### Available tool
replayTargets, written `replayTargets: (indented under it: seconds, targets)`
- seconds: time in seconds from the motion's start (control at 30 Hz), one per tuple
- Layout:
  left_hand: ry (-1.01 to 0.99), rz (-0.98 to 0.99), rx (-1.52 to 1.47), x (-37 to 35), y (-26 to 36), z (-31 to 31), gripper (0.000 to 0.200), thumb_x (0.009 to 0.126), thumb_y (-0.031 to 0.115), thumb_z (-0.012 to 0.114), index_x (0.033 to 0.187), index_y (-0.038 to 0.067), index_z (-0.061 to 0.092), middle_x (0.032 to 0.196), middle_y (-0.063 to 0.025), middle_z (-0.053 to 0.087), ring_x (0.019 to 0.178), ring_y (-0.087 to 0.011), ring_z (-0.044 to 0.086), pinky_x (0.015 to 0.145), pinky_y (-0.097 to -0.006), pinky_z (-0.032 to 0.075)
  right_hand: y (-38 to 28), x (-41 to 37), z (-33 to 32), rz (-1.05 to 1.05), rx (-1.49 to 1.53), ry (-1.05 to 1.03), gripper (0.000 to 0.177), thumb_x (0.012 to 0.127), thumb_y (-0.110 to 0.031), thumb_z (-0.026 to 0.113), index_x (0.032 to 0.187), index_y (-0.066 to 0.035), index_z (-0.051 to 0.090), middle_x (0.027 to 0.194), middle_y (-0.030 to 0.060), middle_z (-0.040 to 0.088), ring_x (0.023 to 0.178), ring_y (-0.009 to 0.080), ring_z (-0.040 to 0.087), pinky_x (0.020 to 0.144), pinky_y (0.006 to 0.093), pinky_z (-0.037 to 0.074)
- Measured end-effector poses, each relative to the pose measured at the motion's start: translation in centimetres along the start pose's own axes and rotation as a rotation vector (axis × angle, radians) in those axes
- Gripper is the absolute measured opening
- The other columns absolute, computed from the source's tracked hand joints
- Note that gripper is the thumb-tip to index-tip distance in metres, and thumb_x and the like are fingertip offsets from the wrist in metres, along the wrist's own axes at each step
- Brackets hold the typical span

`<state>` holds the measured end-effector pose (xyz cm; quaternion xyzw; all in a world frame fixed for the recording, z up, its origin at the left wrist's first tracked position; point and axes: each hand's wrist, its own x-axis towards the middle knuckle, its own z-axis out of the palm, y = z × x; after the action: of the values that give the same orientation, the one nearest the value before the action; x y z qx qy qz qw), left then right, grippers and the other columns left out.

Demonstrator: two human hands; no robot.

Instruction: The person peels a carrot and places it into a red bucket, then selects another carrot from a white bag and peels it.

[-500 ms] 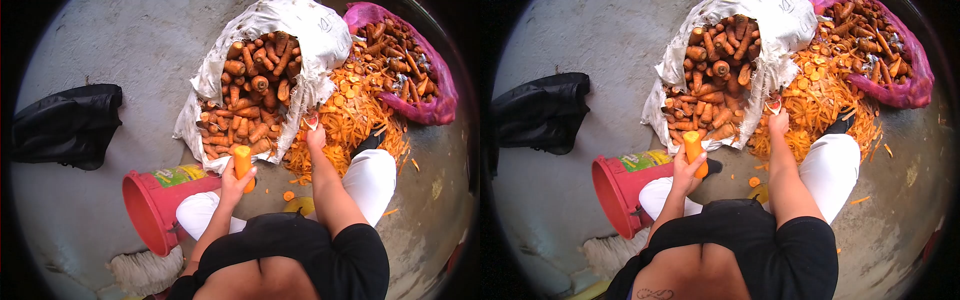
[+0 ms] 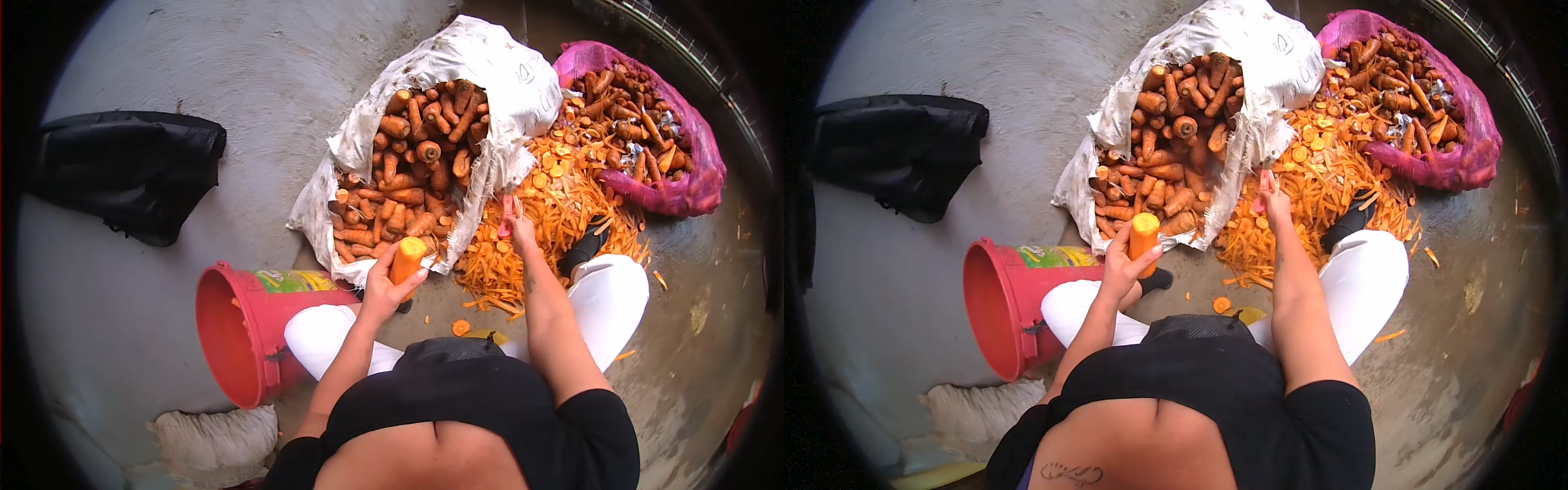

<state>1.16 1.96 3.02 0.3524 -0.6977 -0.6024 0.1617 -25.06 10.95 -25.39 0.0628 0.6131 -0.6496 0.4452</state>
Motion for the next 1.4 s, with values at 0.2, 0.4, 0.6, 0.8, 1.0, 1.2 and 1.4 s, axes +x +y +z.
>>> replayTargets:
  seconds: [0.2,0.4,0.6,0.8,1.0,1.2,1.4]
  targets:
    - [0.03,0.105,0.02,-1.9,2.5,0.2,0.052,0.081,0.017,0.074,0.126,0.007,0.051,0.111,-0.0036,0.058,0.103,-0.0131,0.055,0.09,-0.0272,0.044,-5.6,-6.1,0.4,-0.167,0.113,-0.031,0.027,0.085,-0.01,0.052,0.11,-0.003,0.054,0.082,0.0067,0.06,0.058,0.0169,0.058,0.054,0.0293,0.047]
    - [0.064,0.046,-0.136,-2.4,4.2,0.0,0.049,0.083,0.022,0.073,0.123,0.003,0.051,0.1,-0.0037,0.059,0.086,-0.0104,0.058,0.077,-0.0249,0.048,-14.3,-13.8,3.5,-0.592,-0.18,-0.185,0.031,0.084,-0.027,0.067,0.103,-0.004,0.058,0.075,0.0036,0.059,0.063,0.0085,0.053,0.055,0.0238,0.041]
    - [0.02,-0.009,-0.045,-2.2,5.7,0.5,0.032,0.076,0.019,0.077,0.096,0.003,0.059,0.075,-0.0021,0.059,0.064,-0.0108,0.059,0.058,-0.0244,0.049,-17.1,-24.4,3.8,-0.7,-0.554,-0.376,0.019,0.091,-0.024,0.062,0.094,-0.006,0.066,0.075,-0.0012,0.061,0.07,0.0066,0.055,0.063,0.0238,0.046]
    - [-0.119,-0.208,-0.178,-2.7,6.7,-0.2,0.032,0.073,0.017,0.075,0.096,0.001,0.058,0.075,-0.0047,0.06,0.061,-0.0121,0.058,0.057,-0.0259,0.048,-15.5,-26.6,3.9,-0.92,-0.656,-0.51,0.021,0.086,-0.024,0.066,0.097,-0.006,0.066,0.065,0.0057,0.06,0.06,0.0135,0.058,0.06,0.0277,0.047]
    - [-0.162,-0.168,-0.073,-2.8,7.0,-0.3,0.029,0.072,0.017,0.075,0.092,0.002,0.06,0.077,-0.0037,0.06,0.06,-0.0113,0.058,0.054,-0.025,0.048,-15.0,-26.8,4.0,-1.099,-0.767,-0.438,0.022,0.086,-0.03,0.062,0.092,-0.008,0.067,0.064,0.0121,0.058,0.058,0.0289,0.06,0.055,0.0342,0.046]
    - [-0.155,-0.149,0.092,-3.0,7.7,-1.2,0.029,0.073,0.014,0.073,0.095,0.001,0.062,0.078,-0.0025,0.061,0.063,-0.0091,0.057,0.058,-0.0246,0.046,-14.9,-27.7,4.3,-1.043,-0.73,-0.493,0.029,0.086,-0.04,0.062,0.088,-0.011,0.067,0.067,0.0131,0.062,0.064,0.0325,0.063,0.057,0.0403,0.049]
    - [-0.151,-0.138,0.133,-2.9,7.4,-1.9,0.031,0.073,0.016,0.076,0.095,0.001,0.06,0.078,-0.0031,0.06,0.062,-0.0103,0.057,0.057,-0.025,0.047,-13.9,-27.3,4.7,-0.983,-0.776,-0.518,0.03,0.086,-0.041,0.061,0.091,-0.012,0.068,0.072,0.0137,0.065,0.068,0.0329,0.064,0.059,0.0403,0.05]
